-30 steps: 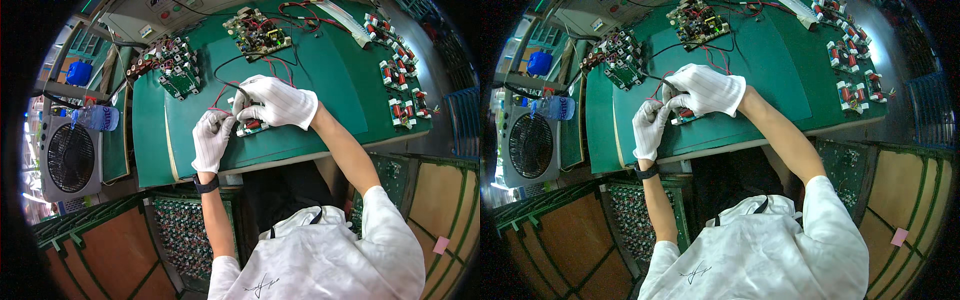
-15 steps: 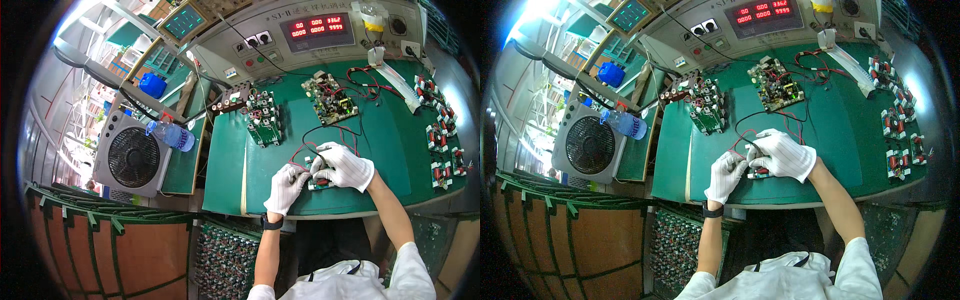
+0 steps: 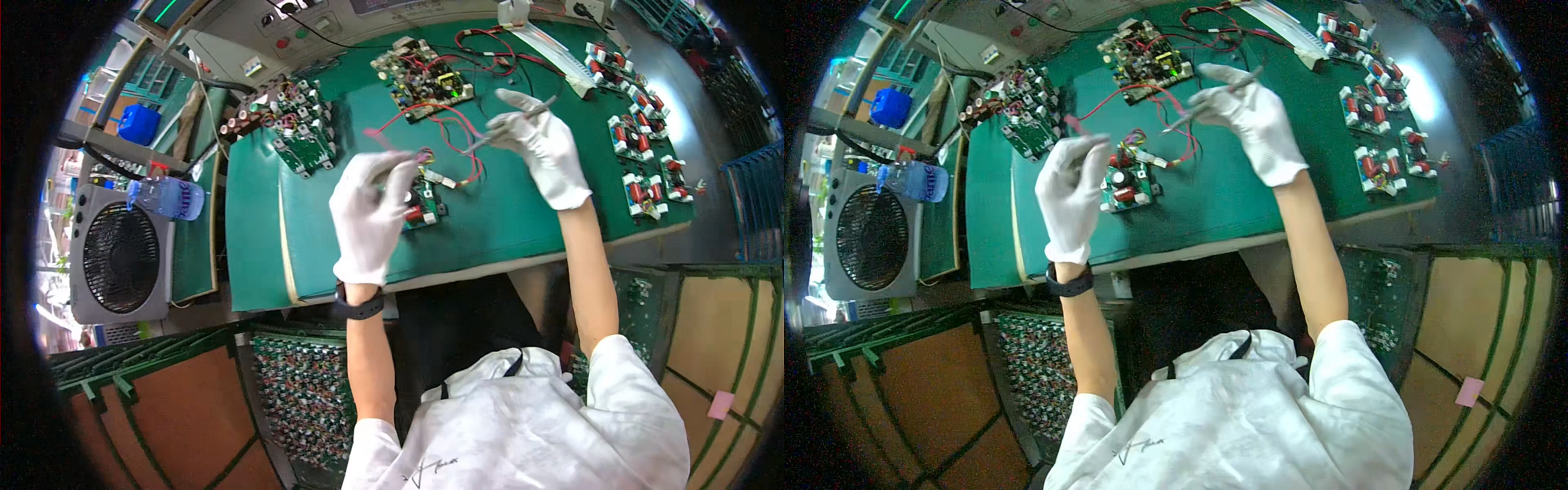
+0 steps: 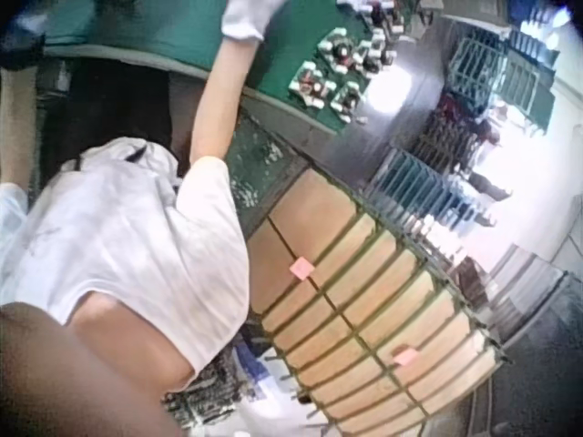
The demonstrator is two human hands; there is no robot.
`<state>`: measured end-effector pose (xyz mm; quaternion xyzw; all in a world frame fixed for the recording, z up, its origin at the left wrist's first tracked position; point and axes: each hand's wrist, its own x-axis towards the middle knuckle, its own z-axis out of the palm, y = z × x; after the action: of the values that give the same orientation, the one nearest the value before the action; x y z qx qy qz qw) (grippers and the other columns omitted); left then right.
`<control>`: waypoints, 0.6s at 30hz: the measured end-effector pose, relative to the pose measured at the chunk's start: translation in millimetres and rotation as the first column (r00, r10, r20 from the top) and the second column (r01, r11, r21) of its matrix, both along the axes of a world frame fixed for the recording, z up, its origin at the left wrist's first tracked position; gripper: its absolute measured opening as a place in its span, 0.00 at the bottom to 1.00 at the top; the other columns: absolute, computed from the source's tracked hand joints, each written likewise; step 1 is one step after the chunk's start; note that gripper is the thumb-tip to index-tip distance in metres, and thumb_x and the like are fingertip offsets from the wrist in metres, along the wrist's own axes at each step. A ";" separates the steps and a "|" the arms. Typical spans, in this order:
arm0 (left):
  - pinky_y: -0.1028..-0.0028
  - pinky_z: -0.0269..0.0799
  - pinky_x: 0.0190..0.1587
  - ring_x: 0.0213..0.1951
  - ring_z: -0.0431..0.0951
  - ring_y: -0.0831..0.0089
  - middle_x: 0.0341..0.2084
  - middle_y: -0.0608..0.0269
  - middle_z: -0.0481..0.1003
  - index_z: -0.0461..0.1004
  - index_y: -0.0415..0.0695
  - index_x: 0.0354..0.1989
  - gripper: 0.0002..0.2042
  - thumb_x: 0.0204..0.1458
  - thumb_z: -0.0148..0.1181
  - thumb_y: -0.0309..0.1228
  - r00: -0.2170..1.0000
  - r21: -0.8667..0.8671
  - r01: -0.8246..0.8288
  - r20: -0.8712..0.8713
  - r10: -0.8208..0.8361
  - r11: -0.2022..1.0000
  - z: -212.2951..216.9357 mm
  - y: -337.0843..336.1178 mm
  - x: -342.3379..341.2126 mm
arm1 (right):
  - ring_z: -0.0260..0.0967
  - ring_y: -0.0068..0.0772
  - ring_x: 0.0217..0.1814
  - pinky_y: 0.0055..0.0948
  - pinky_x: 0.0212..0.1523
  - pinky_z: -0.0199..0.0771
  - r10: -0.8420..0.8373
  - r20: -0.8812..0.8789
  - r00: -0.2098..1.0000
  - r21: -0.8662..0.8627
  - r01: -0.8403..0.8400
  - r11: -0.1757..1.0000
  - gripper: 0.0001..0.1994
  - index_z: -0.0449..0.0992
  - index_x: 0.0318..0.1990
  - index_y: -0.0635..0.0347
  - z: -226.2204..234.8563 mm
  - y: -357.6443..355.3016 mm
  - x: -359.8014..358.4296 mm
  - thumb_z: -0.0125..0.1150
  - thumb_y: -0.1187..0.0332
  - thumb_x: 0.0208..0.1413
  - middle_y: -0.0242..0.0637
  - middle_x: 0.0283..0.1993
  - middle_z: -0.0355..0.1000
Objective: The person tests electronic circuit boards by placing them into a test fixture and making contact with test probes.
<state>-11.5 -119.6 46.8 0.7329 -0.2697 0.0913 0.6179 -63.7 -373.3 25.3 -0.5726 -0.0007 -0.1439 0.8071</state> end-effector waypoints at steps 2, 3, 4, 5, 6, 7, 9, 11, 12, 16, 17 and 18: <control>0.71 0.76 0.34 0.30 0.81 0.68 0.31 0.57 0.80 0.82 0.41 0.38 0.05 0.57 0.69 0.28 0.999 0.131 0.029 0.026 -0.032 0.991 13.1 -40.8 -20.0 | 0.76 0.25 0.44 0.26 0.49 0.73 -0.071 -0.172 0.983 -0.025 0.067 0.997 0.29 0.67 0.69 0.62 -6.9 -31.8 -25.0 0.61 0.55 0.68 0.34 0.45 0.80; 0.75 0.74 0.32 0.29 0.80 0.75 0.33 0.59 0.83 0.84 0.41 0.41 0.07 0.59 0.68 0.31 0.989 0.225 0.051 0.125 -0.081 0.973 13.6 -58.1 -30.6 | 0.75 0.25 0.44 0.25 0.46 0.73 -0.084 -0.258 0.963 -0.173 0.039 0.984 0.29 0.67 0.69 0.62 -13.9 -53.5 -35.6 0.60 0.55 0.68 0.34 0.44 0.79; 0.67 0.77 0.35 0.29 0.82 0.63 0.32 0.53 0.83 0.84 0.42 0.38 0.10 0.58 0.69 0.36 0.981 0.274 0.020 0.179 -0.071 0.962 9.0 -73.2 -43.8 | 0.75 0.24 0.43 0.25 0.45 0.73 -0.099 -0.338 0.936 -0.253 0.011 0.968 0.29 0.68 0.69 0.62 -12.3 -57.5 -43.3 0.61 0.55 0.67 0.34 0.44 0.79; 0.62 0.78 0.38 0.32 0.83 0.53 0.32 0.49 0.82 0.83 0.41 0.36 0.11 0.58 0.67 0.38 0.991 0.398 0.048 0.096 -0.094 0.916 -1.8 -91.6 -55.0 | 0.76 0.23 0.43 0.26 0.43 0.73 -0.113 -0.413 0.903 -0.307 -0.021 0.952 0.29 0.68 0.69 0.62 -15.8 -63.7 -50.0 0.61 0.55 0.67 0.34 0.43 0.79; 0.59 0.78 0.39 0.34 0.83 0.50 0.30 0.48 0.81 0.83 0.41 0.35 0.10 0.58 0.66 0.37 0.988 0.415 0.076 0.094 -0.126 0.907 -14.9 -100.7 -65.3 | 0.76 0.23 0.40 0.26 0.41 0.74 -0.142 -0.459 0.877 -0.351 -0.032 0.936 0.28 0.70 0.67 0.64 -17.8 -69.5 -54.2 0.61 0.55 0.66 0.35 0.44 0.80; 0.57 0.78 0.37 0.33 0.82 0.48 0.28 0.49 0.80 0.82 0.42 0.33 0.10 0.57 0.66 0.36 0.982 0.434 0.113 0.089 -0.167 0.894 -26.0 -103.2 -74.8 | 0.76 0.23 0.40 0.26 0.41 0.74 -0.143 -0.465 0.874 -0.356 -0.037 0.934 0.28 0.70 0.67 0.64 -15.1 -68.5 -56.8 0.61 0.55 0.66 0.35 0.44 0.80; 0.55 0.78 0.35 0.30 0.81 0.47 0.26 0.49 0.80 0.80 0.43 0.30 0.12 0.57 0.65 0.39 0.979 0.626 0.151 0.015 -0.205 0.765 -39.3 -92.1 -90.2 | 0.82 0.32 0.39 0.29 0.39 0.78 -0.421 -0.487 0.765 -0.708 -0.062 0.704 0.27 0.75 0.61 0.64 -1.5 -71.1 -63.7 0.59 0.50 0.65 0.40 0.41 0.82; 0.54 0.77 0.33 0.29 0.81 0.47 0.25 0.49 0.79 0.79 0.43 0.27 0.15 0.59 0.63 0.41 0.959 0.743 0.208 -0.027 -0.282 0.637 -21.2 -67.5 -92.2 | 0.83 0.43 0.39 0.42 0.39 0.80 -0.725 -0.109 0.680 -0.972 -0.225 -0.065 0.27 0.82 0.51 0.56 5.1 -91.3 -75.0 0.57 0.41 0.63 0.44 0.37 0.83; 0.54 0.77 0.34 0.30 0.81 0.47 0.26 0.48 0.80 0.82 0.43 0.30 0.15 0.60 0.61 0.43 0.946 0.746 0.243 -0.041 -0.321 0.620 -12.0 -51.4 -85.7 | 0.83 0.44 0.39 0.42 0.39 0.81 -0.769 -0.003 0.639 -0.982 -0.148 -0.120 0.26 0.82 0.49 0.55 20.2 -80.9 -80.8 0.57 0.41 0.64 0.43 0.38 0.83; 0.77 0.76 0.34 0.32 0.79 0.81 0.31 0.66 0.82 0.84 0.38 0.47 0.11 0.61 0.64 0.31 0.973 0.349 0.216 -0.157 -0.171 0.912 10.2 7.0 -24.3 | 0.82 0.43 0.36 0.37 0.35 0.80 -0.719 0.357 0.596 -0.916 0.373 -0.146 0.14 0.82 0.36 0.52 46.1 -22.4 -73.2 0.64 0.52 0.64 0.37 0.34 0.81; 0.64 0.78 0.48 0.41 0.83 0.57 0.37 0.54 0.83 0.85 0.42 0.41 0.10 0.58 0.66 0.34 0.997 0.342 0.064 -0.059 -0.047 0.938 9.8 13.5 -6.2 | 0.80 0.42 0.32 0.34 0.32 0.79 -0.556 0.486 0.674 -0.847 0.521 -0.108 0.12 0.82 0.34 0.52 37.8 -1.7 -63.6 0.68 0.55 0.60 0.36 0.33 0.79; 0.62 0.76 0.54 0.50 0.80 0.53 0.47 0.50 0.80 0.84 0.42 0.43 0.13 0.56 0.68 0.38 0.972 0.443 -0.052 0.229 -0.057 0.895 5.6 20.4 16.7 | 0.78 0.41 0.32 0.37 0.33 0.78 -0.420 0.523 0.741 -0.817 0.577 0.002 0.13 0.82 0.33 0.52 29.0 18.9 -52.1 0.70 0.53 0.58 0.36 0.32 0.78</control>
<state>5.2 -99.2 52.4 0.8386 -0.3557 0.1126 0.3970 -115.8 -354.4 54.2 -0.8882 0.0623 -0.4232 0.1678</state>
